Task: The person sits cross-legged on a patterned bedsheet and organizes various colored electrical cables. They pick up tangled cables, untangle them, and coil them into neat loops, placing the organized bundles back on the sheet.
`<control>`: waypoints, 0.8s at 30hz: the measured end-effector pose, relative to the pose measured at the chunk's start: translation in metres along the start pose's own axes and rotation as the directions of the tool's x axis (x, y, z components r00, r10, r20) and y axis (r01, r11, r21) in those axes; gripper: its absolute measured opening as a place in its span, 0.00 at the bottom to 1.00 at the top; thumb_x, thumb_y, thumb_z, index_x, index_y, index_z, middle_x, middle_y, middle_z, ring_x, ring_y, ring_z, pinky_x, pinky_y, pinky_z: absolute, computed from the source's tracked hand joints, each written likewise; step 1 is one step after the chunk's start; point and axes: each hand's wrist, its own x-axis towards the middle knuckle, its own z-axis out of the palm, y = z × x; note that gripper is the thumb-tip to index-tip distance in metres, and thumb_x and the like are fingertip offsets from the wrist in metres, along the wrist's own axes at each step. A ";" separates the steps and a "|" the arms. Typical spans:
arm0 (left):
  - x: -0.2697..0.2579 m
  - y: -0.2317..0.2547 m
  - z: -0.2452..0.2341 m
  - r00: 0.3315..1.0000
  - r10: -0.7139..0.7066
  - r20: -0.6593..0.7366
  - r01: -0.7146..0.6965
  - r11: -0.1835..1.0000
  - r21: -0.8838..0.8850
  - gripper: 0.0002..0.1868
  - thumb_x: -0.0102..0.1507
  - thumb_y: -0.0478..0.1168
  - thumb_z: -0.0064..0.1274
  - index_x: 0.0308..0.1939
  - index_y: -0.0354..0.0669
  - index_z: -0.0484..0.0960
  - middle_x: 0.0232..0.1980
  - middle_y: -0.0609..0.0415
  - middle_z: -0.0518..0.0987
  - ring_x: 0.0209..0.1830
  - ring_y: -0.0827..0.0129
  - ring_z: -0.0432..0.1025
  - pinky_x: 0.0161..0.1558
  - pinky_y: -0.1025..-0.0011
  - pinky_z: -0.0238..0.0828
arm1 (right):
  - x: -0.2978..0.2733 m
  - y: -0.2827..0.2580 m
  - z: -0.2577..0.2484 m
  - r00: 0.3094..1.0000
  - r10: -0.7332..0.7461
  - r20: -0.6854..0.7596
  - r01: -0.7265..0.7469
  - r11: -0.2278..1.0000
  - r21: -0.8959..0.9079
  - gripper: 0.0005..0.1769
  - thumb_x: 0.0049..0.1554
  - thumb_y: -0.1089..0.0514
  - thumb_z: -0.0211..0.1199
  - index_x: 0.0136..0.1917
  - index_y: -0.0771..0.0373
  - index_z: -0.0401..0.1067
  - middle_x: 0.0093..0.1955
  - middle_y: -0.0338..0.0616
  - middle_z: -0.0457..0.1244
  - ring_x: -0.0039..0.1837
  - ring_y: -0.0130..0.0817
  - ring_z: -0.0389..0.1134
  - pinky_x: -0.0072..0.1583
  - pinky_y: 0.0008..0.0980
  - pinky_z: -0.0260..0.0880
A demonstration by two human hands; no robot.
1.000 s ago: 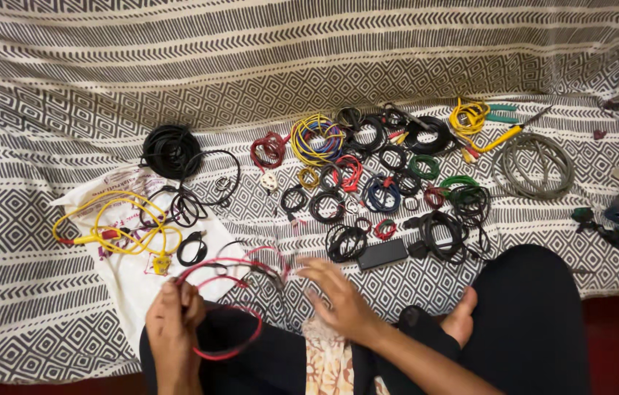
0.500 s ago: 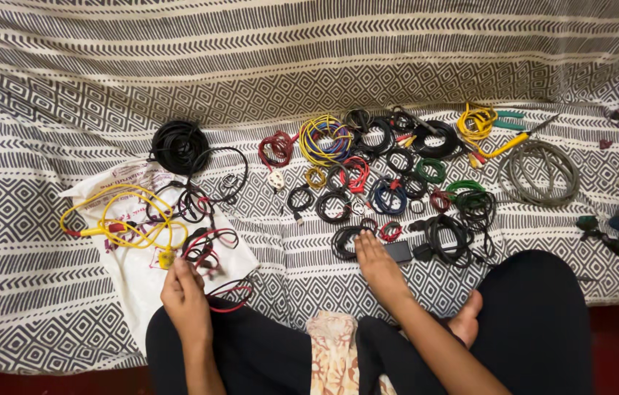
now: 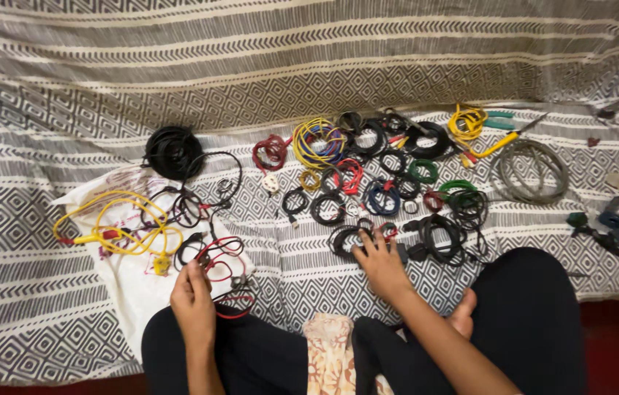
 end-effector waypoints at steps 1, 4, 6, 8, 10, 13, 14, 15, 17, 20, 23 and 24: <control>-0.001 0.000 0.000 1.000 -0.014 -0.009 0.014 1.000 0.024 0.20 0.75 0.45 0.40 0.31 0.39 0.72 0.24 0.65 0.61 0.23 0.82 0.52 0.24 0.76 0.46 | 0.000 -0.002 0.005 0.999 -0.006 -0.046 0.004 0.998 -0.056 0.35 0.50 0.61 0.60 0.71 0.56 0.60 0.81 0.54 0.49 0.77 0.57 0.50 0.68 0.62 0.54; 0.001 -0.002 0.001 1.000 -0.016 -0.008 0.016 1.000 0.025 0.21 0.76 0.45 0.40 0.31 0.37 0.71 0.24 0.64 0.62 0.23 0.82 0.52 0.25 0.76 0.46 | 0.004 -0.003 0.026 0.994 -0.059 -0.093 0.046 0.989 -0.139 0.30 0.56 0.58 0.57 0.72 0.58 0.60 0.75 0.49 0.55 0.69 0.54 0.58 0.65 0.66 0.60; 0.001 -0.007 -0.002 1.000 0.011 -0.007 -0.010 0.999 0.035 0.22 0.76 0.45 0.40 0.31 0.37 0.70 0.25 0.64 0.62 0.24 0.82 0.54 0.25 0.77 0.48 | 0.001 -0.003 0.034 0.989 -0.083 -0.124 0.063 0.986 -0.155 0.30 0.58 0.57 0.55 0.73 0.60 0.60 0.72 0.48 0.57 0.66 0.51 0.61 0.64 0.64 0.62; 0.001 -0.015 -0.006 0.998 0.056 -0.015 -0.054 0.996 0.072 0.22 0.76 0.45 0.40 0.31 0.37 0.71 0.25 0.63 0.64 0.24 0.83 0.56 0.26 0.79 0.51 | -0.001 -0.004 0.028 0.979 -0.087 -0.186 0.056 0.984 -0.166 0.31 0.58 0.57 0.54 0.73 0.61 0.59 0.72 0.48 0.58 0.65 0.50 0.62 0.62 0.60 0.64; 0.003 -0.030 -0.010 0.999 0.030 -0.013 -0.030 1.000 0.002 0.21 0.76 0.45 0.40 0.31 0.38 0.71 0.25 0.64 0.63 0.24 0.83 0.55 0.26 0.79 0.49 | -0.006 -0.006 0.010 0.971 -0.037 -0.238 0.034 0.999 -0.017 0.30 0.58 0.58 0.54 0.73 0.64 0.59 0.71 0.49 0.58 0.64 0.51 0.62 0.62 0.57 0.63; 0.011 -0.065 -0.015 0.999 0.012 -0.030 -0.014 0.998 -0.057 0.21 0.77 0.44 0.40 0.32 0.37 0.71 0.24 0.63 0.63 0.23 0.83 0.54 0.25 0.78 0.47 | -0.016 0.014 -0.028 0.931 0.055 -0.361 -0.005 0.990 0.139 0.31 0.56 0.62 0.54 0.73 0.67 0.59 0.71 0.53 0.58 0.64 0.51 0.62 0.61 0.53 0.63; 0.015 -0.080 -0.017 0.999 0.009 -0.043 -0.012 0.997 -0.072 0.22 0.78 0.44 0.39 0.31 0.36 0.70 0.24 0.63 0.62 0.22 0.82 0.54 0.25 0.78 0.46 | -0.012 0.029 -0.041 0.909 0.087 -0.408 -0.014 0.984 0.176 0.32 0.55 0.64 0.54 0.73 0.68 0.59 0.71 0.55 0.58 0.64 0.50 0.62 0.61 0.51 0.63; 0.019 -0.096 -0.020 0.999 0.033 -0.034 -0.035 0.998 -0.059 0.22 0.78 0.45 0.39 0.31 0.37 0.71 0.23 0.62 0.63 0.21 0.82 0.54 0.24 0.78 0.46 | -0.008 0.049 -0.053 0.900 0.112 -0.422 -0.044 0.985 0.168 0.34 0.52 0.68 0.53 0.73 0.68 0.59 0.72 0.54 0.58 0.66 0.49 0.62 0.62 0.50 0.63; 0.027 -0.128 -0.029 0.997 0.080 -0.017 -0.081 0.996 -0.031 0.23 0.78 0.45 0.37 0.31 0.37 0.71 0.21 0.61 0.63 0.19 0.82 0.54 0.23 0.78 0.47 | -0.004 0.098 -0.071 0.888 0.133 -0.440 -0.067 0.985 0.161 0.34 0.52 0.71 0.53 0.73 0.66 0.59 0.73 0.52 0.58 0.66 0.48 0.62 0.64 0.49 0.63; 0.040 -0.175 -0.039 0.994 -0.105 -0.044 0.104 0.994 -0.022 0.23 0.77 0.49 0.36 0.32 0.40 0.71 0.18 0.58 0.62 0.15 0.78 0.52 0.18 0.75 0.43 | 0.004 0.183 -0.081 0.896 0.052 -0.441 -0.055 0.998 0.008 0.44 0.42 0.64 0.57 0.73 0.64 0.57 0.72 0.53 0.57 0.68 0.49 0.61 0.66 0.52 0.60; 0.052 -0.198 -0.045 0.980 -0.173 -0.096 0.174 0.985 0.000 0.24 0.77 0.50 0.37 0.31 0.39 0.70 0.18 0.57 0.63 0.14 0.77 0.52 0.19 0.75 0.43 | 0.007 0.258 -0.063 0.946 0.126 -0.297 -0.162 0.982 -0.097 0.38 0.53 0.63 0.57 0.76 0.59 0.54 0.75 0.45 0.56 0.70 0.47 0.60 0.68 0.49 0.61; 0.056 -0.199 -0.042 0.977 -0.179 -0.112 0.181 0.984 0.000 0.24 0.77 0.50 0.37 0.31 0.39 0.70 0.18 0.57 0.63 0.14 0.77 0.52 0.19 0.75 0.43 | 0.011 0.278 -0.052 0.951 0.104 -0.290 -0.153 0.977 -0.151 0.37 0.54 0.61 0.57 0.76 0.59 0.54 0.75 0.45 0.55 0.71 0.46 0.59 0.69 0.50 0.60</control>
